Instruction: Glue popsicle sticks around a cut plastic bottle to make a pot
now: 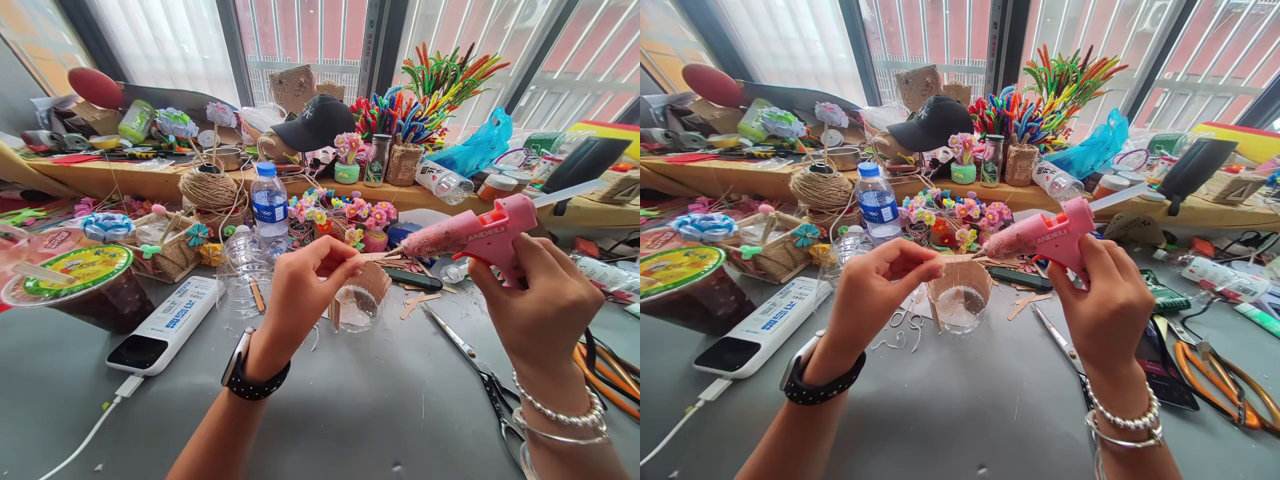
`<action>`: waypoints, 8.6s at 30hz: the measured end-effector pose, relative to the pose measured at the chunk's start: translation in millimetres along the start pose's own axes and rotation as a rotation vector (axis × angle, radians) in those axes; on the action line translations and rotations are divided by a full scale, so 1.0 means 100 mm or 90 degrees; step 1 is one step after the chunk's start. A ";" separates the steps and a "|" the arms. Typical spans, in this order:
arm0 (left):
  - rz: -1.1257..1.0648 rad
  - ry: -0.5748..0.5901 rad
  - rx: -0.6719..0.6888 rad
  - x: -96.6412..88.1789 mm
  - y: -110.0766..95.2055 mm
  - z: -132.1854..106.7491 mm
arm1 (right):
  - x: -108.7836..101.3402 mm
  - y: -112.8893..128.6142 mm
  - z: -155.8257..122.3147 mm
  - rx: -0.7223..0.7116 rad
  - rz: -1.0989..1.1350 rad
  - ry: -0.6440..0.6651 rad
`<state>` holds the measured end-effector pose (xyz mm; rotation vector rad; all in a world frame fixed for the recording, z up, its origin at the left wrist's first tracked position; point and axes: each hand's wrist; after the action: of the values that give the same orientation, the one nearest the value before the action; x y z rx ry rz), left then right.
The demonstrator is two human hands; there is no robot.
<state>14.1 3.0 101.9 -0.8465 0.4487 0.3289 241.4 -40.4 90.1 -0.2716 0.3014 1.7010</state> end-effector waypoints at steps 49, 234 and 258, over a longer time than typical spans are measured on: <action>0.028 -0.021 0.019 0.00 0.01 0.00 | -0.03 -0.10 0.03 -0.028 -0.018 0.010; 0.292 0.247 0.175 0.04 -0.06 -0.08 | -0.01 0.57 -0.05 -0.125 0.371 0.305; 0.249 0.266 0.238 0.11 -0.16 -0.15 | -0.10 0.48 0.02 -0.116 0.347 0.278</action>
<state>26.9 -17.6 98.1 -0.4518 1.0377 0.4116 195.2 -55.7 98.0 -0.7545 0.5825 2.2032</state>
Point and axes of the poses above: each hand's wrist, its own z-axis towards the middle knuckle, its own x-axis out of the palm, y = z × x, and after that the axes turned 11 degrees about z, right-handed
